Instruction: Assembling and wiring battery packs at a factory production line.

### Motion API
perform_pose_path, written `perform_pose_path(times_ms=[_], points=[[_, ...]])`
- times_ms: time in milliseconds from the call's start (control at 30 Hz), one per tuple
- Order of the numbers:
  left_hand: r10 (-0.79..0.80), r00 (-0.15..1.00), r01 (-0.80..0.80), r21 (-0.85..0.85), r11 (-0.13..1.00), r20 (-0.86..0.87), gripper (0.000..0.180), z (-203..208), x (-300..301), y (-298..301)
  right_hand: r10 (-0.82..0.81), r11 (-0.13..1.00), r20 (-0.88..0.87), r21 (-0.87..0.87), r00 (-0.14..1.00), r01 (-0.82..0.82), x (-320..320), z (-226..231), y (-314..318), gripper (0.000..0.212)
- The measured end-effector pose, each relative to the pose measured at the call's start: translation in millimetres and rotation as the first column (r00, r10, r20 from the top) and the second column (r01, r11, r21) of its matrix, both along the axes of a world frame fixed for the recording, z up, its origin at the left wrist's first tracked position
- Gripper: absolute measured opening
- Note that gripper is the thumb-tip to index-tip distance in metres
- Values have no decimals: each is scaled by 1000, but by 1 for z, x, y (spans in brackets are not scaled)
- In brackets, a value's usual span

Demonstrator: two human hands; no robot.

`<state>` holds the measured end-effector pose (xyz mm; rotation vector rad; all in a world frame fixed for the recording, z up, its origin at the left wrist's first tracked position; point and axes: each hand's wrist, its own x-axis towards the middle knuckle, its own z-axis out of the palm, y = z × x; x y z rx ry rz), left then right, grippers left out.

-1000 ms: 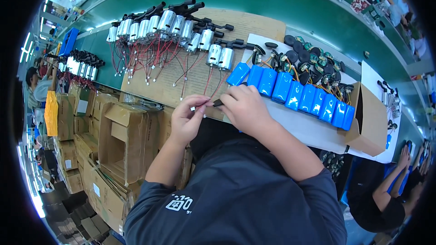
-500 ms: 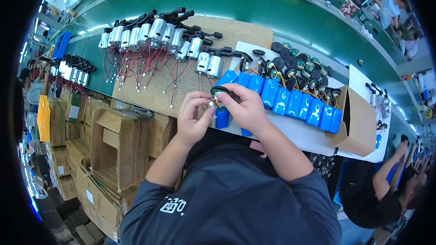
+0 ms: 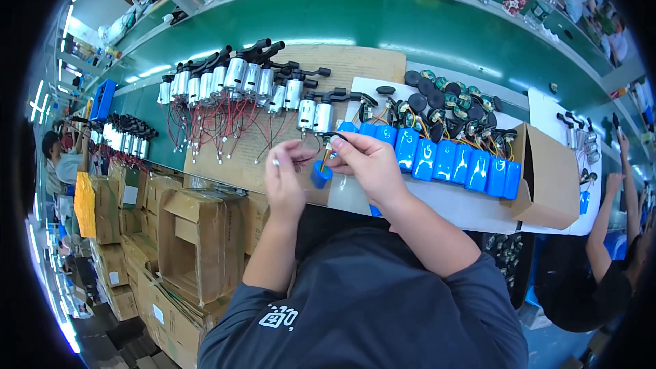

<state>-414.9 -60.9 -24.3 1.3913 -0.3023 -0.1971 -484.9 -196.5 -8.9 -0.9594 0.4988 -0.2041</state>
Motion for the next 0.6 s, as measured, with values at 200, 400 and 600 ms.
perform_pose_path(times_ms=[200,400,600], points=[[-414,893,423,13,906,-179,24,-11,28,19,13,1000,172,14,985,-16,4,-13,-4,21],[-430,902,426,-81,901,-39,22,-23,24,15,12,1000,241,-18,970,-8,12,10,-6,20],[-500,865,501,31,865,-47,25,-13,19,13,67,991,61,-116,996,-60,25,18,-3,20]])
